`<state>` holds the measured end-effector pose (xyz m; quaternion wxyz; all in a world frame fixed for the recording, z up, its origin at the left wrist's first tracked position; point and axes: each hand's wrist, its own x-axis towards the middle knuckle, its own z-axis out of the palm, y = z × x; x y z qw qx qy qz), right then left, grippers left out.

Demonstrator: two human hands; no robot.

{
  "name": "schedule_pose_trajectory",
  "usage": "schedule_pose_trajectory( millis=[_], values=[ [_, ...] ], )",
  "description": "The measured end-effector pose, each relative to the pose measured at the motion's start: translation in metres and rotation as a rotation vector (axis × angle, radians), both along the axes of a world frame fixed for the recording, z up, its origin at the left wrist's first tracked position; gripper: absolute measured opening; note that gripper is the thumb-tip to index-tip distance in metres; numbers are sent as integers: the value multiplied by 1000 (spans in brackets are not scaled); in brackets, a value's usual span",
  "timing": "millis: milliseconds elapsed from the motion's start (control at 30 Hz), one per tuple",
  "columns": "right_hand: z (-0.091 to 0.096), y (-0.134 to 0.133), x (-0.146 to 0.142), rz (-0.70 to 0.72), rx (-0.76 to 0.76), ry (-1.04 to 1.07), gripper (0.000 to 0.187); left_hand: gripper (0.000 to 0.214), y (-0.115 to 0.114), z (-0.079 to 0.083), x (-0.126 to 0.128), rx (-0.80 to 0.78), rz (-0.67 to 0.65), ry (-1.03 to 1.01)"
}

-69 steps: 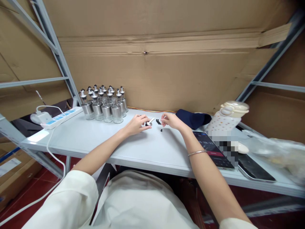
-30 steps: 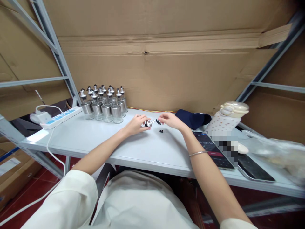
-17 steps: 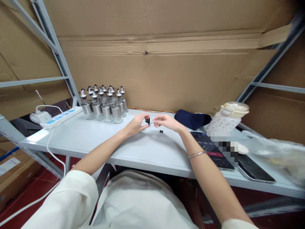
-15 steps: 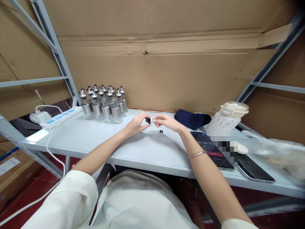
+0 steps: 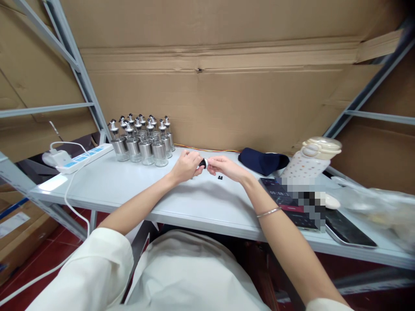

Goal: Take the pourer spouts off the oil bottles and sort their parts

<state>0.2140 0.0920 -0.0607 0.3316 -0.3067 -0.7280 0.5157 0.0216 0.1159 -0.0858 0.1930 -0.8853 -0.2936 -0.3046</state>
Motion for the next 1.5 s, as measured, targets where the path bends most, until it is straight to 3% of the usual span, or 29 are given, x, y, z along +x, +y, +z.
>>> schedule_pose_trajectory(
  millis=[167,333,533,633,733,900,1133,1367,1500],
  values=[
    [-1,-3,-14,-110,194,52,45,21,4,10,-3,8,69,-63],
    [-4,-1,-23,-338,482,-73,44,34,13,18,-4,-105,1,-239],
    [-8,6,-21,-575,1212,-362,37,47,22,19,2,-545,-149,-492],
    [-7,5,-19,-641,1418,-457,28,50,23,19,5,-777,-208,-629],
    [-6,3,-17,-688,1507,-472,24,49,26,23,9,-899,-211,-704],
    [-10,8,-14,-720,1379,-416,28,49,34,29,16,-929,-203,-705],
    [-15,8,-17,-721,844,-172,27,56,36,21,19,-772,-177,-609],
    [-18,11,-21,-603,380,73,30,53,35,17,16,-406,-41,-349],
    [-25,18,-20,-502,208,74,40,45,33,20,10,-268,-4,-185]
  ],
)
